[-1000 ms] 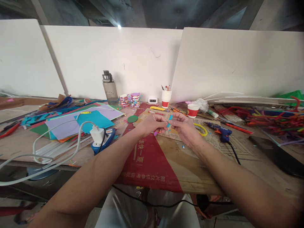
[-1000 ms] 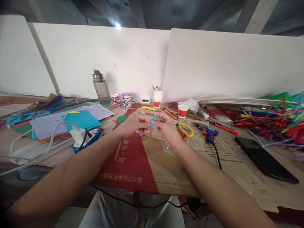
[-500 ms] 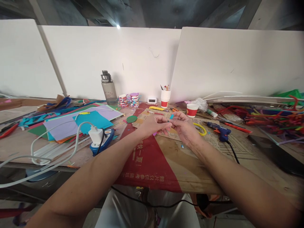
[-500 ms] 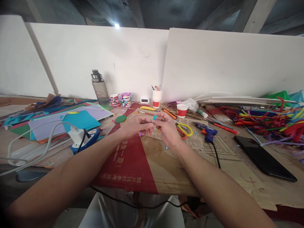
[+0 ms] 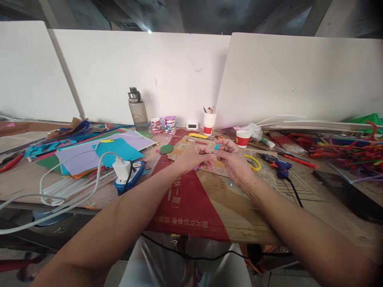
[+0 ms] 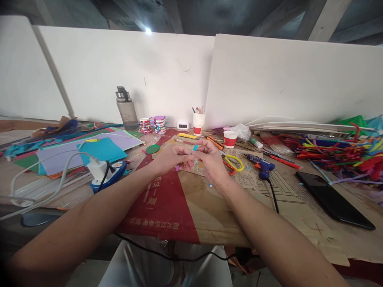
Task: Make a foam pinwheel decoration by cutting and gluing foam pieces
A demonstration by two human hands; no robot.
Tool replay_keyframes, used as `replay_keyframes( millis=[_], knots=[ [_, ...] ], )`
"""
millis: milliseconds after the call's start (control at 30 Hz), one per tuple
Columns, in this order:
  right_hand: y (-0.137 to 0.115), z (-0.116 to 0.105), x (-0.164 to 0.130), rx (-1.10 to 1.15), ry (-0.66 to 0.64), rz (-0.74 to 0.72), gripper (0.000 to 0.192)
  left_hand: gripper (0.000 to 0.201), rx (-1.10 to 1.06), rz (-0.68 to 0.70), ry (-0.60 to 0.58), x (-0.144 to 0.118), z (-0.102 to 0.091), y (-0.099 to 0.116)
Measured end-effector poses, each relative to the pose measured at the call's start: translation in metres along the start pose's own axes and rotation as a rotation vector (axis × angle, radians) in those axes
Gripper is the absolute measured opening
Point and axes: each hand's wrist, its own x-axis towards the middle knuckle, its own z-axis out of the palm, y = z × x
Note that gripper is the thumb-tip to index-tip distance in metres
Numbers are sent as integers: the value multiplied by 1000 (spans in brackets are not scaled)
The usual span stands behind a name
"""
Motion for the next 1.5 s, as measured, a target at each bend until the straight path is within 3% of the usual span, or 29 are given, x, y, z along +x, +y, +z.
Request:
replay_keyframes(
  millis=[133, 333, 767, 1500],
  knots=[
    [1, -3, 1, -74, -39, -85, 43, 27, -53, -21, 6, 1, -2, 0],
    [2, -5, 2, -199, -80, -194, 34, 31, -97, -11, -25, 3, -5, -1],
    [3, -9, 3, -277, -139, -251, 26, 38, -183, 8, -65, 4, -6, -6],
    [-3, -7, 0, -413, 25, -292, 15, 33, -25, -17, -34, 0, -5, 2]
  ],
)
